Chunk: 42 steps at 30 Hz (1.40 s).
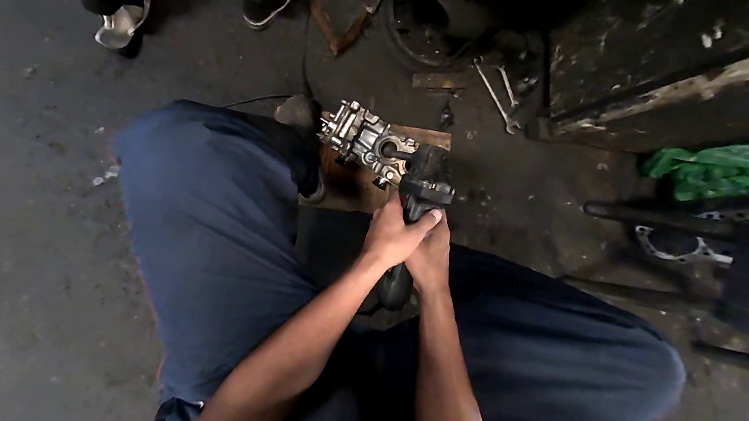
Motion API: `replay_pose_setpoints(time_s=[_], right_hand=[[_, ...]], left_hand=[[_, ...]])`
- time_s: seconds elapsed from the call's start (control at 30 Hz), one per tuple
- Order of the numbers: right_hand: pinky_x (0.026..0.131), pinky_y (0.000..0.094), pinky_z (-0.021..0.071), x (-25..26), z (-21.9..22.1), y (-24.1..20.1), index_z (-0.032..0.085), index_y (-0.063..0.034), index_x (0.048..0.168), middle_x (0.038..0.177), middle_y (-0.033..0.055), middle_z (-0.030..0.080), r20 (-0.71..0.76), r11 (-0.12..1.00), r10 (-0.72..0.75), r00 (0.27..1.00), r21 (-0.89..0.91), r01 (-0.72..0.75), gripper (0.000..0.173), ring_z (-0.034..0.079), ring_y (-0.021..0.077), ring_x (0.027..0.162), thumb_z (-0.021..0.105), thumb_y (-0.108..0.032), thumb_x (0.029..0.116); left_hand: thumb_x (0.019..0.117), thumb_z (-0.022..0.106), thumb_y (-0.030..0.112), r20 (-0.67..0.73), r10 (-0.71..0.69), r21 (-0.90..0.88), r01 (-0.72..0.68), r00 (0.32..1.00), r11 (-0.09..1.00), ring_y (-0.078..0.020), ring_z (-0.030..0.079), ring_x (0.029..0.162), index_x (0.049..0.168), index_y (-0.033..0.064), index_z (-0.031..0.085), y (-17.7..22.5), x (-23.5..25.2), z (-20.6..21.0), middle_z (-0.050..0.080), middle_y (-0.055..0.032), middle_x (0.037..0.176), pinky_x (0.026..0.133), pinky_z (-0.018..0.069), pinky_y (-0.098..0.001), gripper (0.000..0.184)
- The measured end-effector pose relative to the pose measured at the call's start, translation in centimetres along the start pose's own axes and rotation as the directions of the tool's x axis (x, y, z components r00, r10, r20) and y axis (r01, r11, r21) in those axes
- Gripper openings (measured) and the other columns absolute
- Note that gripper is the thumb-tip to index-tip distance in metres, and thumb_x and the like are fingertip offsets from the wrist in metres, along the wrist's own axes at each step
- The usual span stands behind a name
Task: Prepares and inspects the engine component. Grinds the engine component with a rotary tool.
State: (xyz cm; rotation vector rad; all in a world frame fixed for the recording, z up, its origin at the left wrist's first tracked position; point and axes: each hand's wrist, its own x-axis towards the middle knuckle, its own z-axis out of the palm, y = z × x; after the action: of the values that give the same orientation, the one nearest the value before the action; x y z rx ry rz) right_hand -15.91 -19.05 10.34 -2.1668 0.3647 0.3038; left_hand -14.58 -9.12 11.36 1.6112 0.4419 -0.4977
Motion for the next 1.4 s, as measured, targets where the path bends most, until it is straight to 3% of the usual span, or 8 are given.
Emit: replay_pose_setpoints(time_s=[0.17,0.53,0.87,1.17,1.4], right_hand=[[0.099,0.0392,0.0561,0.7,1.4,0.6,0.047,-0.0015,0.143,0.118,0.013,0.07,-0.009,1.0,0.012,1.0,0.006,-0.012,0.054,0.068,0.0173,0.111,0.067,-0.022,0.0968],[0.1,0.0326,0.0551,1.8,4.0,2.0,0.048,0.0036,0.139,0.12,0.0153,0.067,-0.01,0.966,0.005,1.0,0.259,-0.002,0.049,0.066,0.0153,0.111,0.068,-0.013,0.097],[0.105,0.0339,0.0513,2.1,4.9,2.5,0.046,0.006,0.142,0.128,0.0194,0.063,0.011,0.96,0.025,1.0,0.278,-0.027,0.051,0.063,0.019,0.119,0.065,-0.012,0.0989],[0.103,0.0343,0.0532,2.0,4.7,2.7,0.048,0.0035,0.141,0.126,0.0179,0.065,0.045,0.908,0.072,0.996,0.41,-0.084,0.043,0.064,0.0178,0.116,0.059,-0.014,0.1031],[0.095,0.0335,0.0566,1.5,2.9,2.3,0.053,0.0015,0.135,0.117,0.0145,0.068,0.076,0.876,0.07,0.995,0.473,-0.098,0.04,0.067,0.0156,0.107,0.065,-0.011,0.0981]], left_hand=[[0.0932,0.075,0.043,-0.007,-0.002,-0.023,0.002,1.0,1.0,-0.0239,0.068,0.115,0.146,0.0056,0.049,-1.2,1.1,-0.1,0.07,-0.015,0.121,0.102,0.0545,-0.0475,0.07],[0.0923,0.075,0.047,-0.023,-0.026,0.119,0.028,0.999,0.992,-0.0286,0.068,0.114,0.14,0.0041,0.054,-2.0,2.8,-0.6,0.07,-0.0171,0.118,0.101,0.0535,-0.0515,0.067],[0.0928,0.074,0.044,-0.029,-0.014,0.142,0.018,0.999,0.99,-0.0312,0.063,0.125,0.149,0.0038,0.047,-2.9,3.4,-0.8,0.067,-0.0201,0.13,0.109,0.0488,-0.0532,0.074],[0.0929,0.073,0.049,-0.032,-0.051,0.244,0.057,0.998,0.968,-0.0339,0.066,0.118,0.144,0.0031,0.051,-1.9,2.9,-0.6,0.069,-0.0208,0.122,0.104,0.0508,-0.0558,0.072],[0.0943,0.071,0.051,-0.034,-0.037,0.265,0.045,0.999,0.963,-0.033,0.068,0.113,0.139,0.0033,0.054,-0.5,1.6,0.0,0.07,-0.0192,0.115,0.099,0.0533,-0.0554,0.068]])
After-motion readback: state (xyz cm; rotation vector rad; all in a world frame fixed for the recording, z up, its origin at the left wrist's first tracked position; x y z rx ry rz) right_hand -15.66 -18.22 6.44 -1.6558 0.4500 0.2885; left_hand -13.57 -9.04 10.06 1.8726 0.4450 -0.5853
